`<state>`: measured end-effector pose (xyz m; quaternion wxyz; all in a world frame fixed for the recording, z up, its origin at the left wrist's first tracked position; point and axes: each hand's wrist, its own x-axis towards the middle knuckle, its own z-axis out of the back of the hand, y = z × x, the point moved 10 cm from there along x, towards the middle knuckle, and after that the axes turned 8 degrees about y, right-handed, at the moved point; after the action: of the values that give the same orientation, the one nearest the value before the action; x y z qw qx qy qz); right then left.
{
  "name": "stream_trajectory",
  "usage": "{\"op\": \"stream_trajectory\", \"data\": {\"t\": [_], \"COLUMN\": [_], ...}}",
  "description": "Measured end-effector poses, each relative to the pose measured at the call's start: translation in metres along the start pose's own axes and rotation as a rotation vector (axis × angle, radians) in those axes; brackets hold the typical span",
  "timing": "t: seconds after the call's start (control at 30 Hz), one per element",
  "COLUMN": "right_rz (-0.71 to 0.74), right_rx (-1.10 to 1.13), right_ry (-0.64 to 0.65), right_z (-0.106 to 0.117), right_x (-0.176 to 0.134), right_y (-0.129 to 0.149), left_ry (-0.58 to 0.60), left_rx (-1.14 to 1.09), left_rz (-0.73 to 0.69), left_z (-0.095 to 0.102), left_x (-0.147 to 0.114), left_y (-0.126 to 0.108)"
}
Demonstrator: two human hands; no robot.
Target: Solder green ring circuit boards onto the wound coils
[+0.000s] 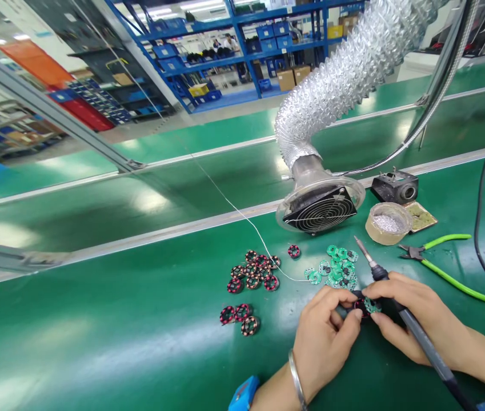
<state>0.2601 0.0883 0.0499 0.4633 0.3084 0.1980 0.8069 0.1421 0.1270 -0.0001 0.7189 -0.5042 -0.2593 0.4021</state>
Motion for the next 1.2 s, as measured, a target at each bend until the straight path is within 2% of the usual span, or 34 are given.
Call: {"op": "stream_trajectory", "data": {"t": [0.2,0.4,0.47,0.63,0.83,0.97,1.1,1.2], "right_rz": [-0.024,-0.008,-0.025,-0.035,0.019,0.041,0.052,0.045], "right_rx": [0.029,0.025,0.015,-0.027,-0.06,-0.071,-0.08,-0.052], "right_ry": [-0.038,-0.058,-0.057,-0.05,-0.043,-0.031,-0.018,0.015], "right_z": [-0.001,-0.002,0.0,0.0,-0.006,-0.009,-0.009,-0.009], "right_x": [-0.01,-0.009,-0.009,-0.009,-0.004,0.0,0.001,-0.001], "right_y": [-0.008,-0.005,-0.006,-0.004,0.005,0.01,0.01,0.006], "left_ry": [-0.01,-0.006,-0.002,0.02,0.05,0.042,0.051,0.027], "left_rx": [-0.008,0.012,-0.001,0.019,-0.017,0.002,0.163,0.353], "left_rz": [-0.053,0.076,0.077,-0.099,-0.078,-0.194,-0.413,-0.482], "left_z": [-0.002,-0.001,0.001,0.002,0.005,0.007,0.003,-0.003], "left_x": [0.002,0.007,0.007,0.003,0.0,-0.001,-0.009,-0.013], "left_y": [-0.005,0.002,0.002,-0.011,0.0,-0.009,-0.029,-0.037]}}
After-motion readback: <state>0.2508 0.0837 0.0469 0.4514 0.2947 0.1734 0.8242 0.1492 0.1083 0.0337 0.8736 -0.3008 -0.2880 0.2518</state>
